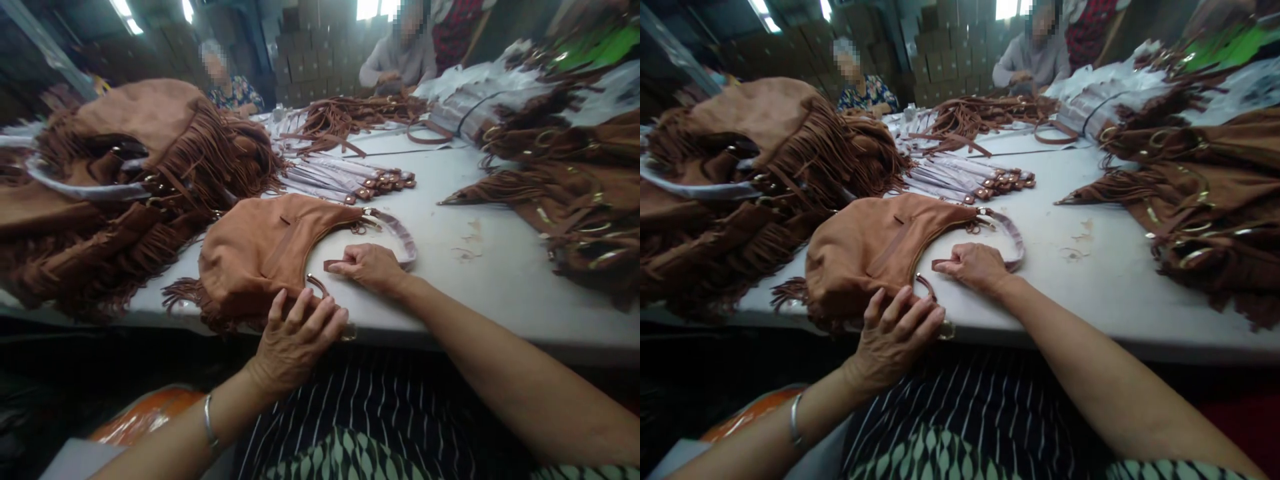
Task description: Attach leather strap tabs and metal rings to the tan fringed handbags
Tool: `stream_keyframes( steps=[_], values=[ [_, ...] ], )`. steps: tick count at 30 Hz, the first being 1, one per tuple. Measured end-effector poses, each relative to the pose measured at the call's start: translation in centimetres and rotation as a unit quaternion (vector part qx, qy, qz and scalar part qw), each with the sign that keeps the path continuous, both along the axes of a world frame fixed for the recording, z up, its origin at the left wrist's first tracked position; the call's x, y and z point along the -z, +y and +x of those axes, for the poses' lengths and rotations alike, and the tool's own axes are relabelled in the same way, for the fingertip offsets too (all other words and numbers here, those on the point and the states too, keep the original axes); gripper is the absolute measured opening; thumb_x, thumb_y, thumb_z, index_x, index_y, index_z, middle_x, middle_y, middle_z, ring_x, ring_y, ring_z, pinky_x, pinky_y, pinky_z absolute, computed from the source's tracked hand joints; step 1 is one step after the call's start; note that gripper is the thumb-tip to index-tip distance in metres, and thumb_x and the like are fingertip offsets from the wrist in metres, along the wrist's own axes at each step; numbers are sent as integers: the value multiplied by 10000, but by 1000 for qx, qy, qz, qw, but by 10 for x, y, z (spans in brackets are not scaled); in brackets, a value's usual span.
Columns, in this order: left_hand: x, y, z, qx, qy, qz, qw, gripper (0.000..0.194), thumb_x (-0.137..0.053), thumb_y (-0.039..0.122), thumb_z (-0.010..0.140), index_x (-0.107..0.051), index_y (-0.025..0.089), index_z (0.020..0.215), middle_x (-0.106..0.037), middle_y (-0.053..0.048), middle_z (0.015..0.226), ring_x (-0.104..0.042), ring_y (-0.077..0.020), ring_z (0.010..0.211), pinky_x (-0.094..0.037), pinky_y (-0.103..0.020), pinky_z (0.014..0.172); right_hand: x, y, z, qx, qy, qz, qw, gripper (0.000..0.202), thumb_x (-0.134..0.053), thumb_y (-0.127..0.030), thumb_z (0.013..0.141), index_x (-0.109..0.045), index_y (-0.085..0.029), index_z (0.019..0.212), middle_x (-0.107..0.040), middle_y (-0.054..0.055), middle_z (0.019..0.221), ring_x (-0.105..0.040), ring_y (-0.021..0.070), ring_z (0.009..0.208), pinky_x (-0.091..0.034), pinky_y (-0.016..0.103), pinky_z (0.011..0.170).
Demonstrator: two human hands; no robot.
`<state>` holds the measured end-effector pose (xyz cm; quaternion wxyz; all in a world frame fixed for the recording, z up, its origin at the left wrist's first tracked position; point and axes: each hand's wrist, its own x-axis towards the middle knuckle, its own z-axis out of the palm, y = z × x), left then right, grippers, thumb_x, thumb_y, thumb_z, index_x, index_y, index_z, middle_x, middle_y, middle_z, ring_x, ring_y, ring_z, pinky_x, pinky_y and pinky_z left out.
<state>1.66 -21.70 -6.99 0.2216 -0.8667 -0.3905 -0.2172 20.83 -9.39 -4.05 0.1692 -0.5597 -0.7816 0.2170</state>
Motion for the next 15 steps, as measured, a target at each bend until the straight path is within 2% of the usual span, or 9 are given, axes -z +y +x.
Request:
stream_keyframes(
  steps=[2, 4, 6, 8, 10, 12, 15],
  values=[
    [-6, 23, 1, 6, 21, -15, 1000, 402, -544, 306, 854, -483, 294, 1251, -578, -51, 1184, -418, -285, 1207, -194, -553, 1070, 1, 1, 3, 4, 84, -24, 996, 533, -570, -695, 687, -525, -175, 578, -486, -24, 532, -405, 99, 521, -249, 251, 518],
    [-22, 43, 0, 32, 44, -64, 996, 389, -511, 362, 861, -479, 229, 1225, -585, -79, 1100, -490, -270, 1078, -316, -497, 991, 0, 2, 8, -1, 202, -67, 977, 524, -606, -657, 685, -461, -170, 554, -410, -50, 487, -339, 73, 468, -238, 238, 480],
    [-43, 59, -2, 46, 48, -120, 990, 424, -504, 421, 849, -468, 164, 1184, -573, -97, 1012, -515, -249, 935, -409, -416, 847, -3, 2, 13, -8, 322, -117, 940, 495, -624, -606, 706, -426, -174, 568, -389, -66, 466, -307, 56, 421, -228, 226, 439],
    [-64, 73, -2, 29, 18, -160, 986, 421, -506, 467, 835, -469, 143, 1101, -545, -85, 923, -502, -225, 835, -419, -357, 731, -9, 3, 19, -12, 413, -163, 896, 451, -634, -566, 720, -438, -174, 613, -446, -58, 485, -348, 55, 404, -252, 214, 416],
    [-81, 85, 0, 24, -24, -193, 981, 338, -502, 462, 838, -466, 161, 987, -510, -52, 855, -487, -199, 792, -404, -323, 691, -18, 6, 25, -14, 459, -192, 868, 414, -658, -527, 713, -466, -165, 649, -501, -40, 524, -394, 57, 421, -278, 200, 409],
    [-91, 98, 6, 39, -66, -218, 973, 258, -515, 421, 836, -442, 180, 893, -487, -26, 823, -478, -176, 770, -392, -301, 675, -30, 11, 32, -16, 473, -200, 858, 386, -677, -486, 711, -491, -151, 663, -509, -35, 537, -385, 46, 428, -261, 183, 398],
    [-92, 116, 18, 46, -124, -248, 960, 257, -564, 384, 803, -429, 190, 904, -499, -10, 829, -482, -160, 754, -388, -291, 660, -45, 20, 43, 2, 491, -190, 850, 367, -697, -446, 708, -499, -142, 656, -462, -52, 503, -330, 27, 407, -186, 172, 375]
  ],
)
